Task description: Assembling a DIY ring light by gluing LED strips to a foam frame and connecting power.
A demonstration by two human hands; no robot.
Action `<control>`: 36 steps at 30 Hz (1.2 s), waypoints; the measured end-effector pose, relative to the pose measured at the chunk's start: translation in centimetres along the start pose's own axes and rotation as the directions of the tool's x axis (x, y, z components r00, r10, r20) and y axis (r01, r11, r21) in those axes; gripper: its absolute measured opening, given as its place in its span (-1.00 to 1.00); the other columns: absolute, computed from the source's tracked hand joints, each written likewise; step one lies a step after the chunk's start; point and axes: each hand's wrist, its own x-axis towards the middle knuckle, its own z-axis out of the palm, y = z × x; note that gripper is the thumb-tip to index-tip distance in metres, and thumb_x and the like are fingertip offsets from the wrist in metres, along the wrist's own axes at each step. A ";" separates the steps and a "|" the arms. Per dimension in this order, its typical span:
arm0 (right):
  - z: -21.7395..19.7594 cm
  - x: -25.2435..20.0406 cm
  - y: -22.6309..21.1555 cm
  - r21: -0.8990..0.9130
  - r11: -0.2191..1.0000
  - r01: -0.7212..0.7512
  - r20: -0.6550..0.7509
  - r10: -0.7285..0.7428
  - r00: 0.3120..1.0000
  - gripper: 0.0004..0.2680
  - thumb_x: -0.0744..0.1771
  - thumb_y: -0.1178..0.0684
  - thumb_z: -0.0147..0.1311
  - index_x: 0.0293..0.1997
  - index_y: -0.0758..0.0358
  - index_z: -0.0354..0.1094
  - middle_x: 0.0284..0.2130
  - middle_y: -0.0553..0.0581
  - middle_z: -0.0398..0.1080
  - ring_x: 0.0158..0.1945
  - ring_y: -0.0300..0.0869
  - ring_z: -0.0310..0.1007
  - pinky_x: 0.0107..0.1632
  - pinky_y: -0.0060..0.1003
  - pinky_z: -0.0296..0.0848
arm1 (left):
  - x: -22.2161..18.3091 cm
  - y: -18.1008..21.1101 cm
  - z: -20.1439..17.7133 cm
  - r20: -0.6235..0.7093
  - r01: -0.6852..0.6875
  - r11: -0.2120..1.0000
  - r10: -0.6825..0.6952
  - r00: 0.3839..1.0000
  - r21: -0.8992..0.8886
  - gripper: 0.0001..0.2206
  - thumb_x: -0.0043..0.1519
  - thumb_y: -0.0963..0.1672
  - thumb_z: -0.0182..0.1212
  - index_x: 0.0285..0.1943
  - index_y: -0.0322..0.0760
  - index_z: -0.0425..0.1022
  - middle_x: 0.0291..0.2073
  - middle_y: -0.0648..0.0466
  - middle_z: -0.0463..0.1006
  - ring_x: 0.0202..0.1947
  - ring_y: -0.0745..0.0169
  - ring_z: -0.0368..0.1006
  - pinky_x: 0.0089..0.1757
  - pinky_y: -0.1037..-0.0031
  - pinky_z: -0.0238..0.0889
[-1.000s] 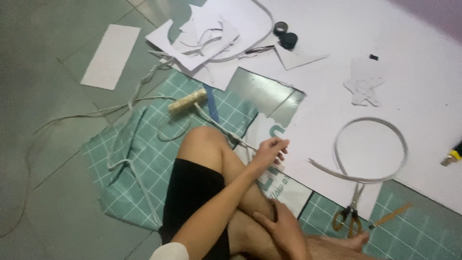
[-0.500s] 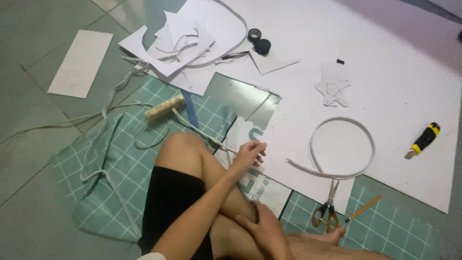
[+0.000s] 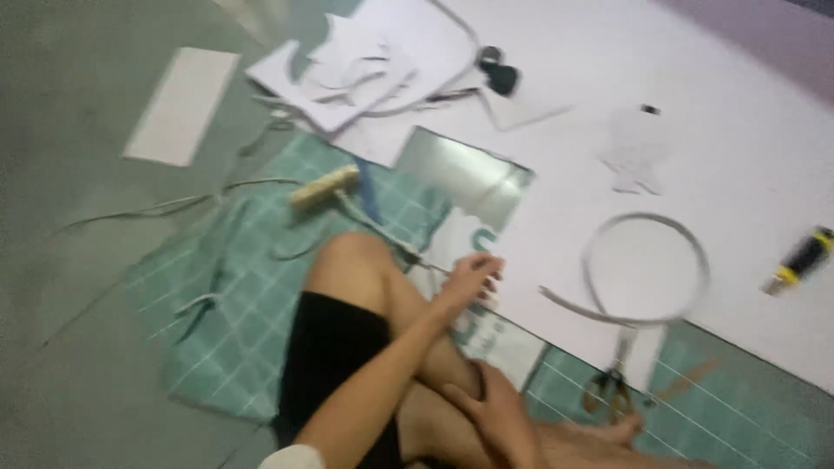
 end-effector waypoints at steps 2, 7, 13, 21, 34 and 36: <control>0.2 0.1 0.7 -0.045 0.999 0.016 -0.015 -0.017 1.000 -0.44 0.21 -0.33 0.26 0.23 0.22 0.32 0.12 0.14 0.48 0.14 -0.01 0.49 0.22 -0.20 0.38 | 1.3 -1.4 -0.2 0.013 -0.013 1.000 0.013 1.000 0.004 -0.77 0.27 -0.05 0.18 -0.05 -0.28 0.56 -0.34 0.07 0.52 -0.45 0.34 0.38 -0.42 0.57 0.27; -0.6 -0.7 -0.6 0.033 0.999 -0.026 0.009 0.026 1.000 -0.42 0.22 -0.31 0.26 0.29 0.23 0.26 0.19 0.16 0.39 0.21 -0.01 0.41 0.27 -0.20 0.33 | 0.4 0.1 0.2 -0.003 0.031 0.995 -0.031 1.000 0.095 -0.77 0.32 -0.04 0.13 -0.14 -0.30 0.53 -0.37 0.07 0.50 -0.44 0.34 0.38 -0.39 0.55 0.27; -2.8 -2.3 -3.8 -0.045 0.992 -0.117 0.079 0.120 0.990 -0.40 0.24 -0.35 0.21 0.34 0.16 0.21 0.20 0.14 0.33 0.21 0.00 0.35 0.23 -0.14 0.31 | 0.2 -0.1 0.2 -0.003 -0.018 1.000 0.018 1.000 -0.001 -0.73 0.28 -0.08 0.16 0.06 -0.35 0.47 -0.29 -0.02 0.50 -0.41 0.26 0.37 -0.39 0.52 0.26; -2.9 -2.3 -3.5 -0.033 0.997 -0.074 0.072 0.076 0.995 -0.43 0.23 -0.36 0.20 0.26 0.20 0.29 0.10 0.22 0.39 0.11 0.08 0.41 0.15 -0.08 0.36 | -0.7 0.8 0.6 -0.028 0.010 1.000 -0.010 1.000 0.011 -0.70 0.26 -0.08 0.16 0.10 -0.32 0.42 -0.27 -0.05 0.49 -0.39 0.23 0.35 -0.36 0.51 0.26; -3.3 -2.6 -3.9 -0.072 0.994 -0.079 0.091 0.086 0.992 -0.41 0.24 -0.42 0.14 0.31 0.13 0.25 0.11 0.16 0.38 0.12 0.05 0.39 0.14 -0.08 0.35 | -0.7 0.9 0.8 -0.043 0.036 0.998 -0.034 0.999 0.051 -0.75 0.28 -0.09 0.16 0.06 -0.28 0.45 -0.26 0.00 0.49 -0.38 0.27 0.37 -0.33 0.52 0.25; -3.1 -2.6 -3.8 -0.065 0.994 -0.090 0.082 0.095 0.992 -0.40 0.24 -0.41 0.13 0.34 0.12 0.21 0.16 0.15 0.35 0.18 0.03 0.36 0.20 -0.09 0.32 | -0.4 0.3 0.5 -0.014 -0.001 0.999 0.002 1.000 0.036 -0.71 0.27 -0.08 0.16 0.08 -0.34 0.44 -0.26 -0.04 0.49 -0.39 0.24 0.36 -0.35 0.52 0.24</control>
